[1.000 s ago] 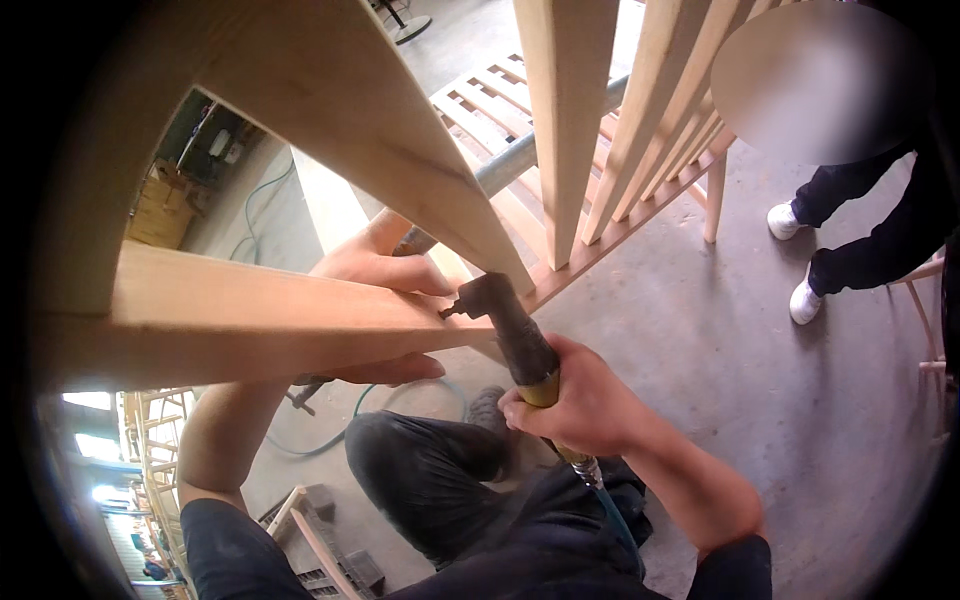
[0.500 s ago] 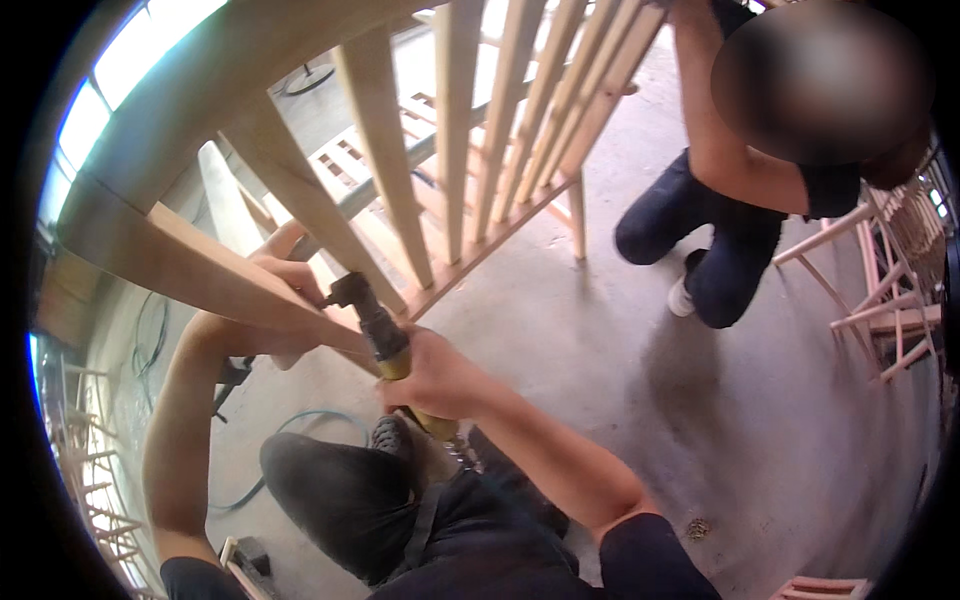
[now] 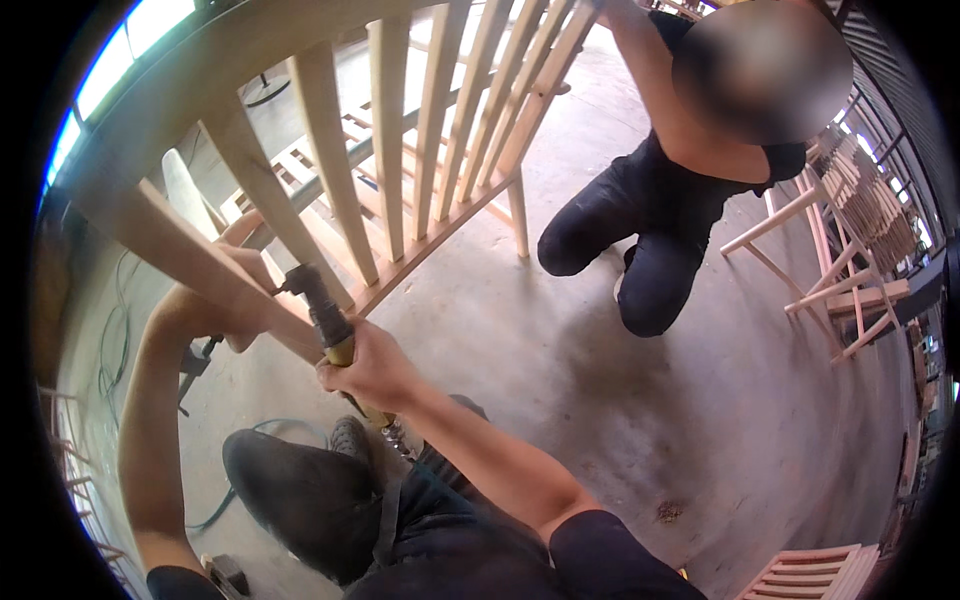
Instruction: The person uses a pneumatic nail gun to attach wooden slats to a chair frame. They secure the slats in place, then remove a metal clamp from the chair back to complete the assembly.
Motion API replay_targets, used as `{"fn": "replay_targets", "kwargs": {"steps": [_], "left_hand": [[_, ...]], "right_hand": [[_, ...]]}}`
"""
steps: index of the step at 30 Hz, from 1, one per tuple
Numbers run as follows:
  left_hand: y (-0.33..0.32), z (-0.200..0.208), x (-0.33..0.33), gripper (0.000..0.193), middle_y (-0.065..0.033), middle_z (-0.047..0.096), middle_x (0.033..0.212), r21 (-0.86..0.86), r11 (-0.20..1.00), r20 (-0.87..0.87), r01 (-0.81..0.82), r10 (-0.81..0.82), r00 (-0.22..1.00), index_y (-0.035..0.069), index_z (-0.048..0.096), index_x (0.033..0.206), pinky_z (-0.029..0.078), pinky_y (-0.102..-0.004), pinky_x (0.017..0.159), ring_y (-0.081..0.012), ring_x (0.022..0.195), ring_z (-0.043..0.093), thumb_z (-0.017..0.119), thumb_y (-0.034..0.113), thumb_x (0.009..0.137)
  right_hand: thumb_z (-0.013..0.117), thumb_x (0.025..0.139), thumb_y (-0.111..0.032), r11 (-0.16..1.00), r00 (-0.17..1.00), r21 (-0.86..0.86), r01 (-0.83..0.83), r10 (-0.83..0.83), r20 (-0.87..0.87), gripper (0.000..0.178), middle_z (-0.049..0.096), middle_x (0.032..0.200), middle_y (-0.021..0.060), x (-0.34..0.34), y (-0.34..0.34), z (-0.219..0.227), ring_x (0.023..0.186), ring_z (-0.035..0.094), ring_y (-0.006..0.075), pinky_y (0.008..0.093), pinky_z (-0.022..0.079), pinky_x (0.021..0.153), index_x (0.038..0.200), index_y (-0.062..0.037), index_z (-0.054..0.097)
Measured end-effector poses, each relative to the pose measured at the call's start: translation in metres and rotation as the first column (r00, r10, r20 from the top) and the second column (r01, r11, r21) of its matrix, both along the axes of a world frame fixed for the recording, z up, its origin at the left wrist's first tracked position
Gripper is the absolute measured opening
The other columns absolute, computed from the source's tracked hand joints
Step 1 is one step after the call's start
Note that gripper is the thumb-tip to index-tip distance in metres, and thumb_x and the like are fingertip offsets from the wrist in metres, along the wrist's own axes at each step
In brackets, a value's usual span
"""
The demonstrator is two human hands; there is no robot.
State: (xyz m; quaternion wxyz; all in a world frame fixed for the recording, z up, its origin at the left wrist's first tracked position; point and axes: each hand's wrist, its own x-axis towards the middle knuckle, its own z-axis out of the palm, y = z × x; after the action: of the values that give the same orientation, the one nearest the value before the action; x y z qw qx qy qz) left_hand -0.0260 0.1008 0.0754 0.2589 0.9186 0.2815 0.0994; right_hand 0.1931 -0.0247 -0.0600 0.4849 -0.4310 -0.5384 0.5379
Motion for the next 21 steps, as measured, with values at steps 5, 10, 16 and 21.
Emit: {"fn": "replay_targets", "kwargs": {"steps": [5, 10, 16, 21], "left_hand": [[-0.004, 0.009, 0.003, 0.035, -0.0031, 0.073, 0.094, -0.086, 0.996, 0.016, -0.025, 0.026, 1.000, 0.010, 0.075, 0.094, 0.061, -0.0338, 0.082, -0.0156, 0.085, 0.070, 0.091, 0.005, 0.062], [-0.005, 0.008, -0.008, 0.040, -0.0045, 0.073, 0.094, -0.093, 0.995, 0.049, -0.027, 0.032, 0.998, 0.013, 0.077, 0.096, 0.061, -0.0398, 0.089, -0.0184, 0.085, 0.072, 0.093, 0.004, 0.060], [-0.010, 0.014, 0.003, 0.034, -0.0041, 0.072, 0.092, -0.161, 0.980, 0.029, -0.114, 0.121, 0.992, 0.012, 0.076, 0.091, 0.060, -0.0380, 0.086, -0.0175, 0.085, 0.070, 0.093, 0.008, 0.062], [-0.004, -0.010, -0.023, 0.032, -0.0048, 0.070, 0.093, -0.220, 0.975, 0.181, 0.028, 0.013, 0.983, 0.008, 0.073, 0.096, 0.058, -0.0339, 0.079, -0.0156, 0.087, 0.067, 0.089, 0.005, 0.068]], "right_hand": [[0.078, 0.082, -0.006, 0.954, 0.937, -0.231, -0.192, 0.108, -0.333, 0.039, 0.070, 0.089, 0.0108, 0.016, -0.012, 0.001, 0.078, 0.071, 0.0185, 0.0330, 0.058, 0.069, 0.112, 0.0036, 0.055], [0.079, 0.082, -0.007, 0.959, 0.963, -0.207, -0.194, 0.146, -0.226, 0.039, 0.071, 0.095, 0.0121, 0.039, -0.030, -0.034, 0.078, 0.071, 0.0183, 0.0321, 0.057, 0.070, 0.112, 0.0034, 0.057], [0.083, 0.070, -0.023, 0.913, 0.753, -0.213, 0.348, -0.137, 0.643, 0.056, 0.071, 0.106, 0.0196, 0.121, -0.086, -0.137, 0.100, 0.069, 0.0357, 0.0438, 0.055, 0.087, 0.118, -0.0004, 0.064], [0.078, 0.074, -0.025, 0.610, 0.552, -0.525, 0.593, 0.167, 0.817, 0.041, 0.074, 0.107, 0.0204, 0.181, -0.166, -0.272, 0.104, 0.071, 0.0365, 0.0468, 0.056, 0.087, 0.110, -0.0043, 0.071]]}}
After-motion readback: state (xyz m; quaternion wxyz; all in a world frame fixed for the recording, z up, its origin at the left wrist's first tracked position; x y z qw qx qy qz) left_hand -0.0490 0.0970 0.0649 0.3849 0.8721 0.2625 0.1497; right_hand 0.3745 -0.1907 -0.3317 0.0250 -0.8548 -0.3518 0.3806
